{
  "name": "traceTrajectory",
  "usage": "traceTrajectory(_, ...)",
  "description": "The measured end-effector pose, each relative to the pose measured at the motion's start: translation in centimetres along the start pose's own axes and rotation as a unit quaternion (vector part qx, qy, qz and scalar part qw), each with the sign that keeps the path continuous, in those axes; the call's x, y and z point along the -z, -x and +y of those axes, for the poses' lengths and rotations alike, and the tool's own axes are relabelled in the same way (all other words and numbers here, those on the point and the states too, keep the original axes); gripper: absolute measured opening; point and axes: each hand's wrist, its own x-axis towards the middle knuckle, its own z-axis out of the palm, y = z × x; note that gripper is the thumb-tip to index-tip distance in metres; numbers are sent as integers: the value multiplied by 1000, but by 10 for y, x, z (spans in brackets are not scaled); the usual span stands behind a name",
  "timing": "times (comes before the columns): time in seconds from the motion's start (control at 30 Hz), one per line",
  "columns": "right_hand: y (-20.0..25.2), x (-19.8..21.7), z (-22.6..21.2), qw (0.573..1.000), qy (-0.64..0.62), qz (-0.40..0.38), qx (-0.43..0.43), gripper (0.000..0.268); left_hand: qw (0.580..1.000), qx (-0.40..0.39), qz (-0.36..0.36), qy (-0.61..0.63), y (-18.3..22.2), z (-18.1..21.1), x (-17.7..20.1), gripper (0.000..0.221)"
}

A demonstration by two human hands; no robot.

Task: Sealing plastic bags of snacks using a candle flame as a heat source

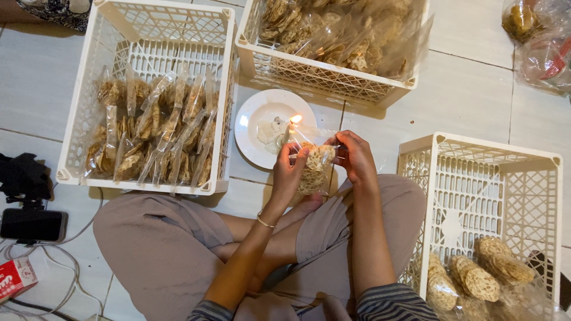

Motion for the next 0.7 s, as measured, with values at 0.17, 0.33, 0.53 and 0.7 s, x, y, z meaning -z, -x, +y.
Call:
traceTrajectory(0.17, 2, 1, -2, 1000, -2, 0, 1, 14, 1000, 7, 3, -4, 1, 1, -2, 40)
traceTrajectory(0.33, 4, 3, -7, 1000, -5, -9, -6, 15, 1000, 4, 0, -7, 0, -2, -4, 40)
traceTrajectory(0.53, 8, 11, -14, 1000, -7, -18, -10, 14, 1000, -1, -5, -4, 13, 14, -7, 40)
traceTrajectory(0.7, 29, 7, -33, 992, 65, -96, 47, 20, 998, -52, -8, 29, 22, 9, 2, 34)
